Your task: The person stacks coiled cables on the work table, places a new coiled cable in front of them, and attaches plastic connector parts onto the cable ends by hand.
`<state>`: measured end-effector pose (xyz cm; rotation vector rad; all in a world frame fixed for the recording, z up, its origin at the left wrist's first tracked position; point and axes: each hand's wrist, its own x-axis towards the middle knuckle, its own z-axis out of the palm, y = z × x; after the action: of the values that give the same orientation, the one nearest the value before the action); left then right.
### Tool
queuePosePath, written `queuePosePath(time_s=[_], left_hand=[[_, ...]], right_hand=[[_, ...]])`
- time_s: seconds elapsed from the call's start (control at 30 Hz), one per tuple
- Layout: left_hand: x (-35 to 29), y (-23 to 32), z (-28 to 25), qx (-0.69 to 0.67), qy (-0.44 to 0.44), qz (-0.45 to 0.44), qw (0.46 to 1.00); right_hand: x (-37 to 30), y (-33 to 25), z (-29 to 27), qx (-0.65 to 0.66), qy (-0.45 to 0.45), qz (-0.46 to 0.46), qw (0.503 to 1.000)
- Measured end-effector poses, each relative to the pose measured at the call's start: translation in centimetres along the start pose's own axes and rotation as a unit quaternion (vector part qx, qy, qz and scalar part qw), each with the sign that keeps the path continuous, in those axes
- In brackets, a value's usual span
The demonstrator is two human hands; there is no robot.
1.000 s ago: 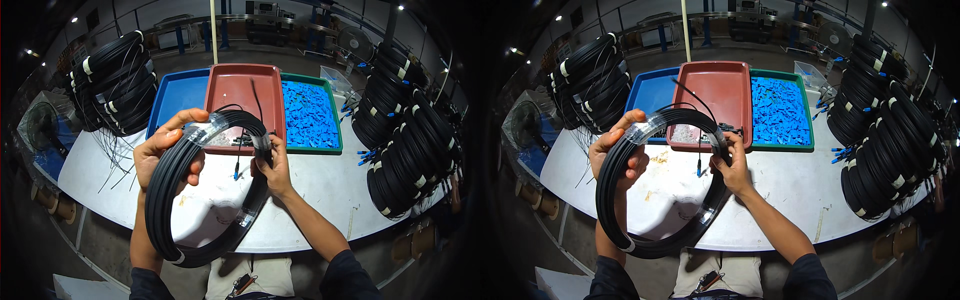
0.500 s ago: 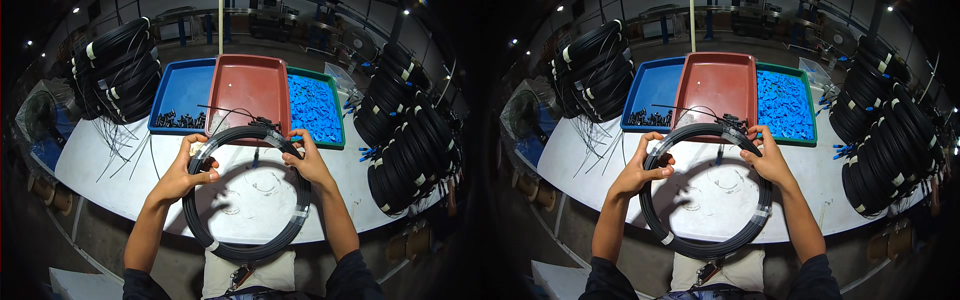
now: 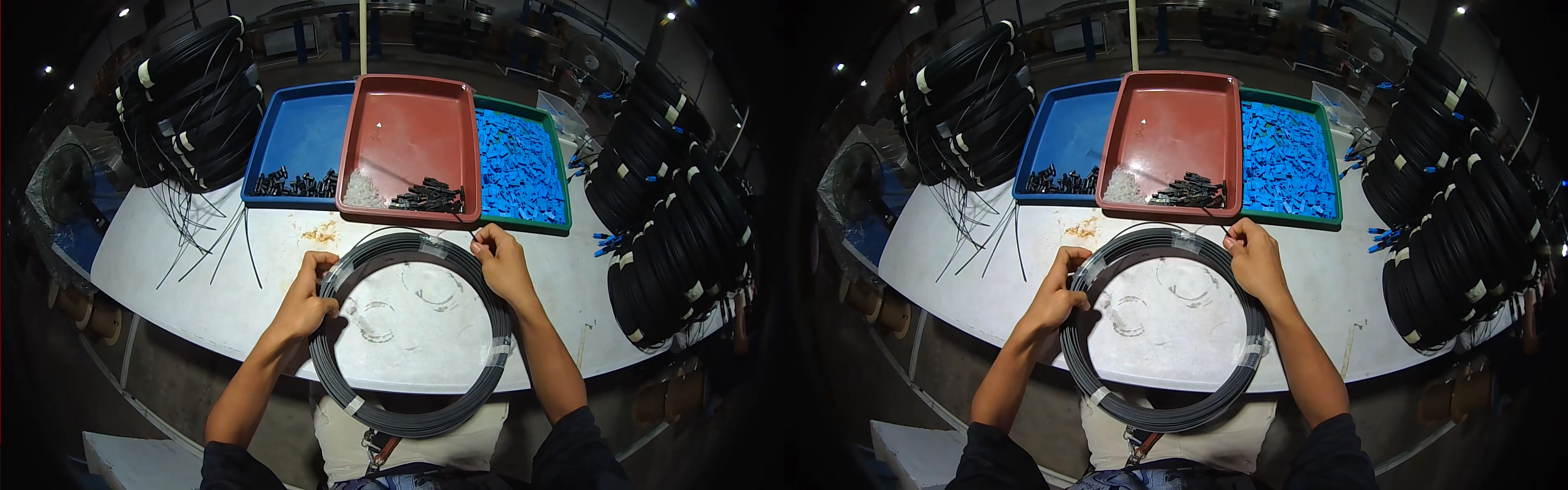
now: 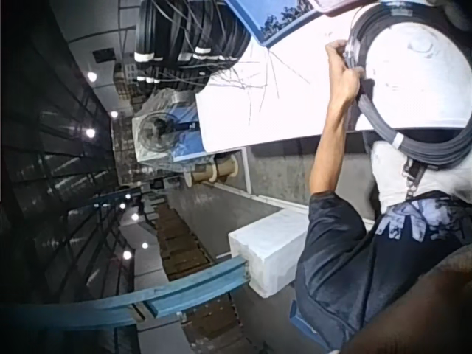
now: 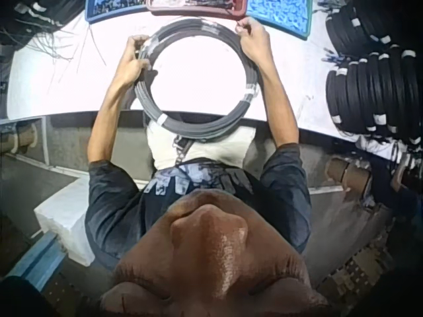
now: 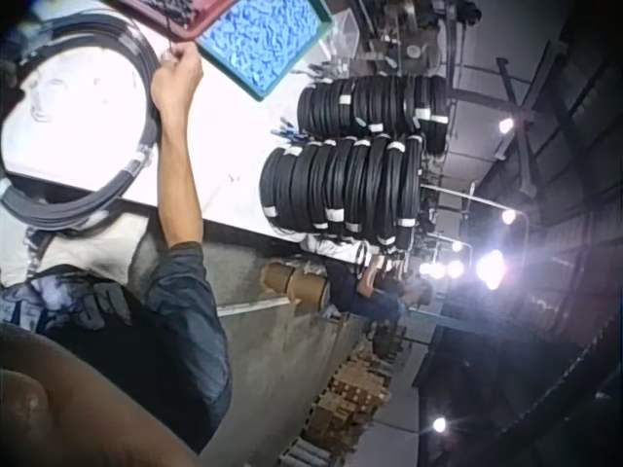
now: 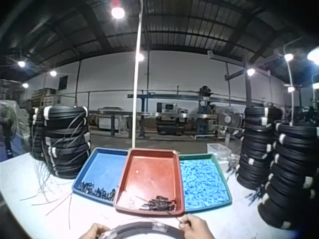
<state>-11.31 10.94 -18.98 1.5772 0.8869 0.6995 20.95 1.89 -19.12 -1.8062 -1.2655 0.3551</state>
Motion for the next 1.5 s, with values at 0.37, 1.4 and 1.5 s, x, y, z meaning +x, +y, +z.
queuePosePath(time_s=[0.37,1.4,1.5], left_hand=[[0.6,-2.4,-0.1,0.076,0.011,0.027,0.997],[5.3,2.5,-17.2,0.29,0.134,0.14,0.937],[9.4,1.7,-19.4,0.355,0.129,0.174,0.909]], right_hand=[[3.0,-0.6,0.5,0.244,-0.011,0.028,0.969],[5.6,-11.5,15.1,0.052,-0.191,-0.259,0.945],[5.6,-11.5,15.3,0.059,-0.193,-0.287,0.936]])
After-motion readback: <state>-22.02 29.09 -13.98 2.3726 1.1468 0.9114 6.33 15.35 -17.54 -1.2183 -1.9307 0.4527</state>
